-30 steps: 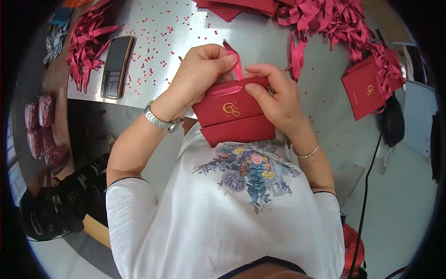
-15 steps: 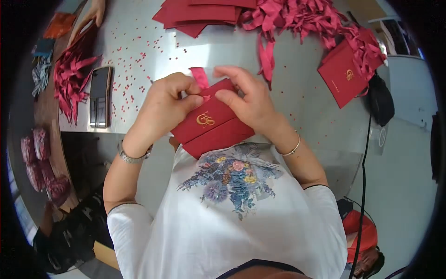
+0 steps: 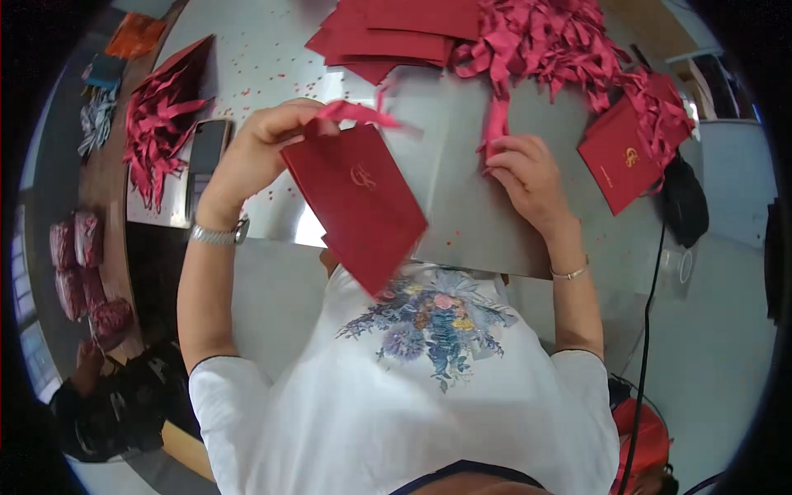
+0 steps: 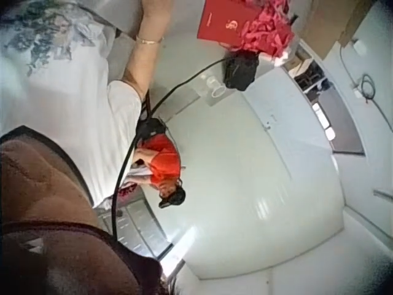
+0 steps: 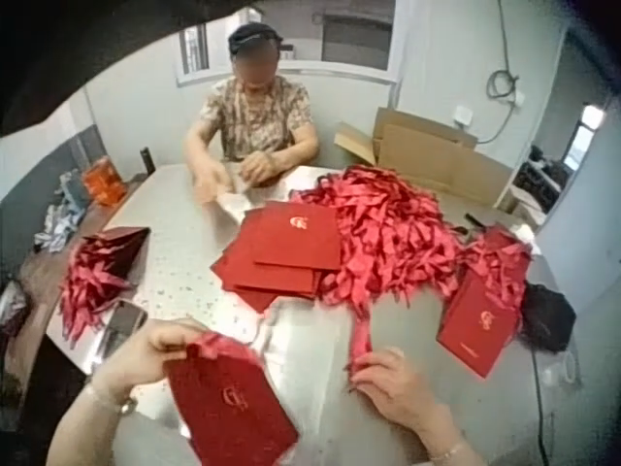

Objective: The person assembles gift bags by threading ribbon straps through the slits of red paper pouches by hand to create handles and stacking the completed bags.

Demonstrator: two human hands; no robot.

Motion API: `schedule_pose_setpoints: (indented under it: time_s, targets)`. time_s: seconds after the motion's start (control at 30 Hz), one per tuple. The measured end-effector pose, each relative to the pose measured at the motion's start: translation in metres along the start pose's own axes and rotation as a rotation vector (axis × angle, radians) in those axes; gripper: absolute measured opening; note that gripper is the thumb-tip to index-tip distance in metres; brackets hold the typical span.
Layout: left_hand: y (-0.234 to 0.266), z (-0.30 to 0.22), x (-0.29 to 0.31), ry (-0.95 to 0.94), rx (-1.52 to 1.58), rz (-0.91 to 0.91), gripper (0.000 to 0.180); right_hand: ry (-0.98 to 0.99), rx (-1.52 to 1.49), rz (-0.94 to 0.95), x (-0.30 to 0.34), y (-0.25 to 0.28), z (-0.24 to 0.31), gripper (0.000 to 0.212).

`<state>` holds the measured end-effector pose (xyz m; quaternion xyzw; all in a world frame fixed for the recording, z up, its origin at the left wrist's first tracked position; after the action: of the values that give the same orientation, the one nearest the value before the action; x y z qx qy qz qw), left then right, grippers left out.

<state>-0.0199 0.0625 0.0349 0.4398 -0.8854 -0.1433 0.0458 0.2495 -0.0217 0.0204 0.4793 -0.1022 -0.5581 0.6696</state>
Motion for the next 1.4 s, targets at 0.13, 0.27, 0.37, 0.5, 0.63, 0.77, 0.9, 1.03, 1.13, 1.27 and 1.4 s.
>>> schedule_pose_setpoints:
  time_s: [0.13, 0.27, 0.37, 0.5, 0.63, 0.77, 0.9, 1.03, 1.13, 1.27, 1.4]
  targets:
    - [0.061, 0.055, 0.042, 0.304, -0.248, -0.530, 0.024, -0.193, -0.411, -0.157, 0.008, 0.020, -0.004, 0.011]
    - [0.039, 0.017, 0.073, 0.005, -0.431, -0.696, 0.023, -0.375, -0.727, -0.288, 0.008, 0.029, -0.007, 0.009]
    - [-0.024, -0.010, 0.045, -0.242, -0.842, -0.340, 0.032, -0.182, -0.779, -0.402, -0.008, 0.038, 0.020, 0.010]
    - [-0.047, 0.002, 0.005, -0.175, -0.997, -0.134, 0.034, 0.157, -0.422, -0.290, -0.022, 0.030, 0.082, 0.013]
    - [-0.038, 0.014, -0.010, -0.008, -0.967, -0.028, 0.033, -0.048, -0.543, -0.224, -0.023, 0.007, 0.086, 0.012]
    - [-0.032, 0.009, -0.011, 0.075, -0.740, -0.080, 0.025, -0.392, -0.540, -0.090, -0.033, -0.044, 0.067, 0.007]
    - [-0.040, 0.019, -0.006, 0.185, -0.516, -0.063, 0.021, -0.366, -0.408, -0.029, -0.055, -0.077, 0.063, 0.011]
    - [-0.055, 0.049, 0.007, 0.427, -0.126, -0.033, 0.016, -0.453, -0.307, 0.001, -0.054, -0.087, 0.051, 0.013]
    - [-0.059, 0.054, 0.012, 0.459, -0.030, -0.054, 0.017, -0.474, -0.266, -0.008, -0.052, -0.087, 0.049, 0.013]
    - [-0.065, 0.055, 0.012, 0.466, -0.010, -0.059, 0.018, -0.484, -0.212, -0.020, -0.053, -0.088, 0.049, 0.013]
    - [-0.065, 0.050, 0.012, 0.411, -0.150, -0.092, 0.021, -0.497, -0.166, 0.043, -0.053, -0.091, 0.048, 0.014]
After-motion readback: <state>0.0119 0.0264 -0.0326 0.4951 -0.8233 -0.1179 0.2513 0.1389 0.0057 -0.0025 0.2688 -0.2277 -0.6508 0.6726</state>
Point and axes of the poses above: each hand's wrist, its own x-axis away from the middle knuckle, its own y-axis out of the back of the hand, z = x × y, the point moved 10 cm from there along -x, towards the middle knuckle, and after that the axes turned 4 degrees about -x, right-handed, at the moved point
